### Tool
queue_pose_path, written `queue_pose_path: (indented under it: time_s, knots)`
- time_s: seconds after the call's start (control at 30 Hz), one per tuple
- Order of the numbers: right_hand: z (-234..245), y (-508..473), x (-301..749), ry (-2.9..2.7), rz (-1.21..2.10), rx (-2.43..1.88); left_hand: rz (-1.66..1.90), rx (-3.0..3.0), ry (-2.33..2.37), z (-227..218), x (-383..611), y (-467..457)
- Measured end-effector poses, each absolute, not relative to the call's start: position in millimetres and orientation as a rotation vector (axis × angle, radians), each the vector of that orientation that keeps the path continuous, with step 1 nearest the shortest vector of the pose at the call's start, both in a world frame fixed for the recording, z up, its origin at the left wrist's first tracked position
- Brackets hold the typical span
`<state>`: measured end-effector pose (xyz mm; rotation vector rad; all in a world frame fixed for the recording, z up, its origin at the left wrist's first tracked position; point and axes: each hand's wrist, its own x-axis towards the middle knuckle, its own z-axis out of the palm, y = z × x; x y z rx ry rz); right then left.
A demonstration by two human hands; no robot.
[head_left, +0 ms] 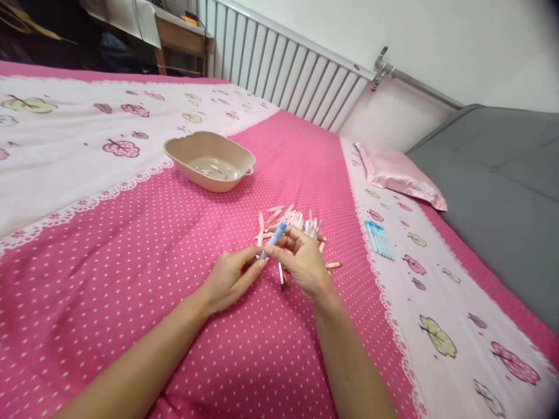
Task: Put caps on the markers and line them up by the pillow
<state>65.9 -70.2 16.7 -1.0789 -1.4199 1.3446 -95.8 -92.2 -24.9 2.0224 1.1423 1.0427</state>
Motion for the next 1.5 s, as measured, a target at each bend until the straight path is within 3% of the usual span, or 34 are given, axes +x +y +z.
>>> queue_pose_path:
  time_s: [0.17, 0.4, 0.77, 1.5]
  knots:
    - [19, -72, 64, -1.415, 1.360, -1.060, 1.048, 1.889, 1.064, -22, -95, -92]
    - [24, -74, 64, -1.374, 1.639, -0.853, 0.998, 1.373, 0.738, -20, -96, -90]
    - [19, -74, 65, -1.323, 1.789, -0.705, 0.857, 1.156, 0.528, -26, -102, -90]
    - [28, -87, 54, -1.436, 1.404, -0.998, 1.164, 1.219, 0.884, -21, -93, -86]
